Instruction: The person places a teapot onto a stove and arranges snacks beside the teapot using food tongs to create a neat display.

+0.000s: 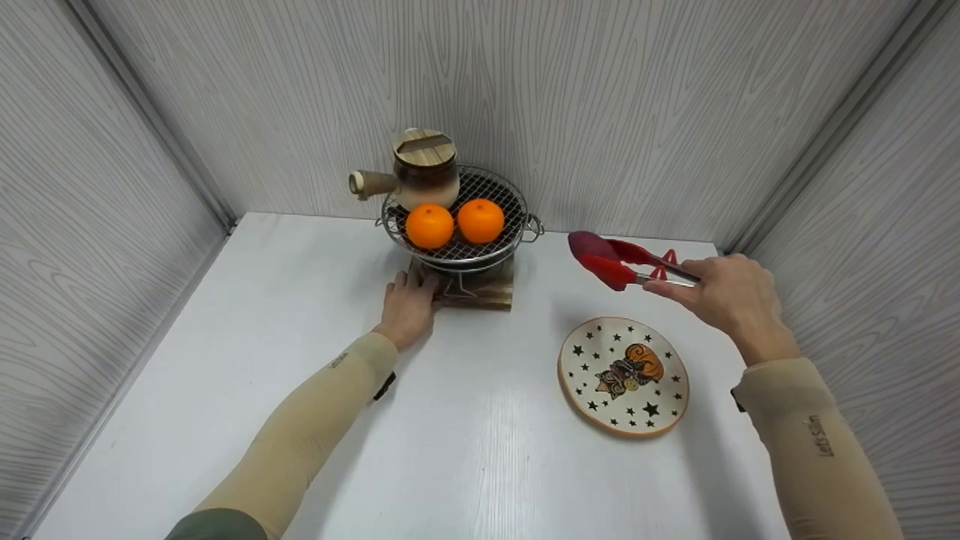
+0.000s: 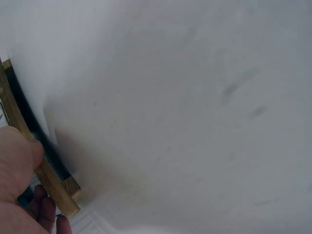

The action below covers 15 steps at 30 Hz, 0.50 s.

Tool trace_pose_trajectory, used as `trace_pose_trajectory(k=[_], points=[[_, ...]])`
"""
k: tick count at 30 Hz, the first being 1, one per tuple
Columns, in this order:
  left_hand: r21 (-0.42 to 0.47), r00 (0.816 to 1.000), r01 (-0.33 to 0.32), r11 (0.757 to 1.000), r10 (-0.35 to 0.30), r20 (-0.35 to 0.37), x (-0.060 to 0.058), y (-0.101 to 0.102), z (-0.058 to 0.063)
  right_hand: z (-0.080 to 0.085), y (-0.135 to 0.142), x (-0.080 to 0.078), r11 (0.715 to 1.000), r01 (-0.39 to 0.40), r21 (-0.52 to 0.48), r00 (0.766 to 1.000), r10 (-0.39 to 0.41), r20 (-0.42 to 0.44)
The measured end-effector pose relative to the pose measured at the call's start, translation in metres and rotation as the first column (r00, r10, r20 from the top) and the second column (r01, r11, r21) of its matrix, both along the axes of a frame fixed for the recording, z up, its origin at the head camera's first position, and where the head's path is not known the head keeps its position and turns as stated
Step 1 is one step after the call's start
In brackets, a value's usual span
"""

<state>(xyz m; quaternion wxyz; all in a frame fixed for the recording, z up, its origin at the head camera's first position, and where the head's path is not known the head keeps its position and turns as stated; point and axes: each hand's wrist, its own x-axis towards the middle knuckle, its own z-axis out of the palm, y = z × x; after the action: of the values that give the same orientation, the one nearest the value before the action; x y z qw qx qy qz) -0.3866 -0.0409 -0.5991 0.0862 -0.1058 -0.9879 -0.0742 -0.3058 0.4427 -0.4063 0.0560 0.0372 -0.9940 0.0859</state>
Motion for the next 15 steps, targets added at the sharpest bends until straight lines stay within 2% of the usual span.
trace_pose_trajectory(k=[6,15], points=[[0.028,1.0,0.008,1.0,-0.008,-0.005,-0.001,-0.001,0.0,0.01,-0.009,-0.005,1.0,0.009,-0.026,1.0,-0.009,0.0],[0.026,1.0,0.01,1.0,-0.01,0.003,-0.002,-0.001,-0.005,0.019,-0.025,-0.015,0.999,-0.027,0.018,0.999,0.027,-0.044]])
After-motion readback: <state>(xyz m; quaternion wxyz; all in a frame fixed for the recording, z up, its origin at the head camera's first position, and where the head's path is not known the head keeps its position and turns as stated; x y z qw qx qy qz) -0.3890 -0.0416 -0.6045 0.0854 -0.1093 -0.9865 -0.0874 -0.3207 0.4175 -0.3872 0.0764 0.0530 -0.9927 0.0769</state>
